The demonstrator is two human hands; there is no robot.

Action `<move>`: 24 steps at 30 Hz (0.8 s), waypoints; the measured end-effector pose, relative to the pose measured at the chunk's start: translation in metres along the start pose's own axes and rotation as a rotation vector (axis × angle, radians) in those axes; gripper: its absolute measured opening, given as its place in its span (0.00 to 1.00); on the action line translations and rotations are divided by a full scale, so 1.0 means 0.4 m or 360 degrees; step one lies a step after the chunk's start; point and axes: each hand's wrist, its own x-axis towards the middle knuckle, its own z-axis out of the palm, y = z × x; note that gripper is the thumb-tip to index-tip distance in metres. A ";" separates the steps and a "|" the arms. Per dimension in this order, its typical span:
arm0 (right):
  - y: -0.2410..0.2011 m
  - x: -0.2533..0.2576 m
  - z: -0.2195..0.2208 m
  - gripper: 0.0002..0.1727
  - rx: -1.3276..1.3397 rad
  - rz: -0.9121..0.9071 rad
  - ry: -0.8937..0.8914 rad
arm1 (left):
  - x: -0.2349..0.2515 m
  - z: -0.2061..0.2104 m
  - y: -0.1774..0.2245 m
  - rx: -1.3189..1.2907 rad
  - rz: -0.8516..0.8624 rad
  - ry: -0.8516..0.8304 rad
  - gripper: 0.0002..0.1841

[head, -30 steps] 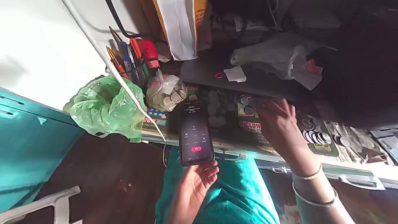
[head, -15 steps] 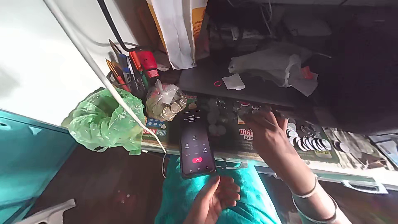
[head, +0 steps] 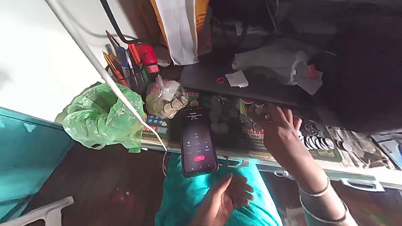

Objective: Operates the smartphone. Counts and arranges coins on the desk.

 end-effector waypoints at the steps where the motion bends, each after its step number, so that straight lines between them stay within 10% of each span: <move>1: 0.005 -0.007 -0.006 0.31 0.0010 0.0011 0.0051 | 0.004 0.009 0.005 -0.0004 -0.0013 0.0029 0.27; 24: -0.059 -0.212 -0.004 0.25 0.0158 -0.0305 0.0091 | 0.065 0.089 0.102 -0.0884 -0.0194 0.0080 0.22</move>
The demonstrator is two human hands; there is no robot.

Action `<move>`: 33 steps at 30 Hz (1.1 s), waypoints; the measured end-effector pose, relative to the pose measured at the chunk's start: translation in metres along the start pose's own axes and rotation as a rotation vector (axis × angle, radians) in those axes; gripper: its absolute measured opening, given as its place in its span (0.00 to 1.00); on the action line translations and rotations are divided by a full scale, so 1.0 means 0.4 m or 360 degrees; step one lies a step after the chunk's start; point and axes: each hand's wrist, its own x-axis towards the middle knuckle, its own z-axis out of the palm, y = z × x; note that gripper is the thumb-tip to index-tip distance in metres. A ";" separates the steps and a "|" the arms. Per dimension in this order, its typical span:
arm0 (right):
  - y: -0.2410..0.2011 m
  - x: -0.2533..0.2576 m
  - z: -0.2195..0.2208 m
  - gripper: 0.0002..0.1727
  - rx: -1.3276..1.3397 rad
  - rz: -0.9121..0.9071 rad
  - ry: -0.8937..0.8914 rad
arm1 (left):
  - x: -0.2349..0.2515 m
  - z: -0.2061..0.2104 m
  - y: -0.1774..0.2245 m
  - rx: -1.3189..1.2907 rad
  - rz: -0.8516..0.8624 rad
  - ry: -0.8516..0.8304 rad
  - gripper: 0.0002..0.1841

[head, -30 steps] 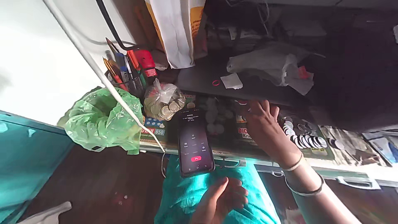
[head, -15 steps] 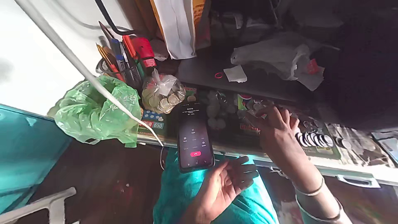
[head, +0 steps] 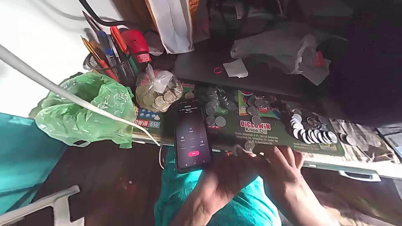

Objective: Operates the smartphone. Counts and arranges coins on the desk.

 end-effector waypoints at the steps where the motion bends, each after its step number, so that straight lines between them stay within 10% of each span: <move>1: 0.004 0.000 -0.002 0.24 0.0052 -0.0008 0.0001 | 0.000 0.002 0.001 0.0002 0.0009 -0.0006 0.21; 33: 0.107 0.121 0.007 0.28 -0.0081 0.0211 -0.0098 | 0.001 0.005 0.013 0.0097 -0.0031 -0.0020 0.23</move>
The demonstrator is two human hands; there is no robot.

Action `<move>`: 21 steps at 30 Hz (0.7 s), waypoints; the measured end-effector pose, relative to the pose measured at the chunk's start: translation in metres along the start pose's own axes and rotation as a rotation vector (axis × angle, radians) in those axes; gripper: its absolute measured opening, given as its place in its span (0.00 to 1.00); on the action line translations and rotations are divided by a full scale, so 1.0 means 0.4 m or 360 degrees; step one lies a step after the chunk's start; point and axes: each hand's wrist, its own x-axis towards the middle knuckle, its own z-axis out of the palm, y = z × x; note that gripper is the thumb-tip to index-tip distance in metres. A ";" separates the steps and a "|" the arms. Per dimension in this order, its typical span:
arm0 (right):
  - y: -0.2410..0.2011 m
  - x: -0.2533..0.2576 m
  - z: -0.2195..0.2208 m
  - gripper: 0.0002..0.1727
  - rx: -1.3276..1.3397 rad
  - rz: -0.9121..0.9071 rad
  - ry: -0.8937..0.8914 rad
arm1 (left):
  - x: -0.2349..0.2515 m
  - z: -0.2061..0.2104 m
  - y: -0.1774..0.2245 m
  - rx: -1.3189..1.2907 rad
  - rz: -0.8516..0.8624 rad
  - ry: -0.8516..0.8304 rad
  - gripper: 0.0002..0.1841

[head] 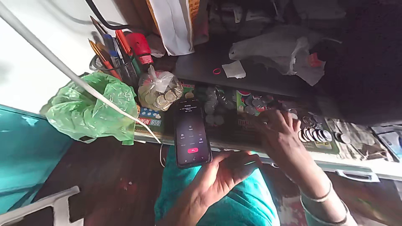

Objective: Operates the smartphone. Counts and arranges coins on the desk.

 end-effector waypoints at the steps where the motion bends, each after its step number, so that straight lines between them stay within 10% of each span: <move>1: -0.009 -0.015 0.005 0.28 -0.0007 -0.0030 -0.0011 | 0.000 -0.003 -0.001 0.0022 -0.0011 -0.0019 0.22; 4: -0.017 -0.052 0.017 0.19 0.0031 -0.0049 0.0049 | 0.000 -0.008 0.000 0.0063 -0.0016 -0.0029 0.22; 9: 0.018 -0.038 0.024 0.42 0.0022 -0.0047 -0.0069 | -0.005 0.012 -0.021 0.0251 0.0064 0.0204 0.20; 17: -0.025 -0.134 0.021 0.09 0.0420 -0.0478 0.0350 | -0.012 -0.012 -0.048 0.0071 0.0137 0.0030 0.16; 21: -0.063 -0.135 -0.013 0.11 0.1324 0.0179 0.0419 | -0.014 0.003 -0.052 0.0091 0.0154 0.0012 0.17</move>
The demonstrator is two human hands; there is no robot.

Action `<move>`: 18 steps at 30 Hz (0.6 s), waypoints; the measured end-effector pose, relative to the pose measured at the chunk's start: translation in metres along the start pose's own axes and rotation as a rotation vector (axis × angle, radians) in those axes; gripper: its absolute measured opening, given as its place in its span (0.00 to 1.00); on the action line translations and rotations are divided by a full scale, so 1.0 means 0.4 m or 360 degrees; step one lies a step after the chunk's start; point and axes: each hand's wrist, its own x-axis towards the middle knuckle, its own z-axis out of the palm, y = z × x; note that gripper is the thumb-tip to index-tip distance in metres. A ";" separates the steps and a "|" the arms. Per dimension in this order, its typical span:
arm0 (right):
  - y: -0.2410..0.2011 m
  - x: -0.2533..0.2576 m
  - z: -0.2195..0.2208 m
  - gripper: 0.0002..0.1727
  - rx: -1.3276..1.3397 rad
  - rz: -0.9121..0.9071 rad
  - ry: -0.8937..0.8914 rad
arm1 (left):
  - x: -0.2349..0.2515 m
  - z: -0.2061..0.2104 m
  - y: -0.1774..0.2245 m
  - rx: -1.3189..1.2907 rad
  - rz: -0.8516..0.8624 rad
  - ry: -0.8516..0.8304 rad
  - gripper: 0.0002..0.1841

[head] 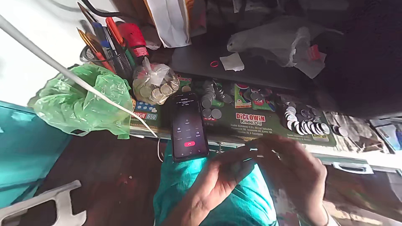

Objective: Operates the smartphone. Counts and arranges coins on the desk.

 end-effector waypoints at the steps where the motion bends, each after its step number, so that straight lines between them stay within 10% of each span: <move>1: -0.007 0.008 -0.004 0.15 0.0261 0.0189 0.0011 | -0.003 0.001 -0.001 0.0011 0.0016 -0.0031 0.18; 9: -0.009 0.017 -0.001 0.16 0.1014 0.0610 0.0059 | -0.040 0.033 -0.003 0.0140 0.0073 -0.0121 0.27; 14: -0.026 0.010 -0.007 0.14 0.0294 0.0245 -0.0366 | -0.042 0.030 -0.013 0.0191 0.0145 0.0021 0.24; 18: -0.011 0.061 -0.018 0.11 -0.0574 -0.0014 -0.0189 | -0.030 0.017 -0.020 0.0144 0.0157 -0.0026 0.24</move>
